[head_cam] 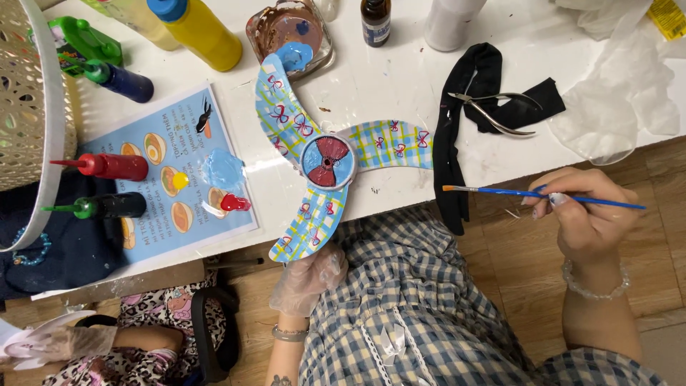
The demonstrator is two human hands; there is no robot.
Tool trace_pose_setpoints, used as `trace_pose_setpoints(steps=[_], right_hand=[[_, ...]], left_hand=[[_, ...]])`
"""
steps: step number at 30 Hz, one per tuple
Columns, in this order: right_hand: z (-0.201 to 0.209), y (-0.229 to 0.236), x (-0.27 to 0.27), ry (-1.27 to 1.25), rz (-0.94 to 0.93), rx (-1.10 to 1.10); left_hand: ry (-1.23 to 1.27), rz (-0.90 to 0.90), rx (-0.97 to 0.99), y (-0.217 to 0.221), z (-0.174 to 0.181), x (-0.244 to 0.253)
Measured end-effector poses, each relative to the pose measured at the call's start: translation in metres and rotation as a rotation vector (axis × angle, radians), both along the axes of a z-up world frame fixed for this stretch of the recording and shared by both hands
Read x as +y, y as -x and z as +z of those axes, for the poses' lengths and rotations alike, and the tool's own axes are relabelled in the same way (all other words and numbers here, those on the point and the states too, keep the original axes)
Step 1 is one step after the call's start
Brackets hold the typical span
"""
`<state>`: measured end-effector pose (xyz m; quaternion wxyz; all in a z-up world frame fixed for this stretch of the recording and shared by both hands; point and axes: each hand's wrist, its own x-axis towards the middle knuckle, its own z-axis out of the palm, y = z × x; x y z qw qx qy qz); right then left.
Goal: Painting a decorative paper fan prop with a paintbrush
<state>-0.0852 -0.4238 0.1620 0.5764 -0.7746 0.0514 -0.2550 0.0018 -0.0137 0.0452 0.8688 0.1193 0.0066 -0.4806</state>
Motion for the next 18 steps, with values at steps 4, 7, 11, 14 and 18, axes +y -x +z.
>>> trace_pose_setpoints(steps=[4,7,11,14,18], right_hand=[[-0.016,0.010,-0.009,-0.141,-0.088,-0.085],[-0.011,0.006,-0.008,-0.239,-0.163,-0.086],[-0.001,-0.008,0.005,-0.232,-0.165,0.035],[-0.002,-0.015,0.009,-0.179,-0.186,0.106],[0.009,-0.012,0.014,-0.062,-0.189,0.109]], left_hand=[[0.003,-0.022,0.007,-0.002,-0.002,0.001],[0.004,-0.019,-0.056,-0.002,-0.004,0.000],[-0.081,-0.013,-0.089,-0.001,0.003,-0.002],[-0.121,-0.023,-0.131,-0.001,-0.007,0.000],[-0.058,-0.032,-0.110,-0.002,-0.008,0.001]])
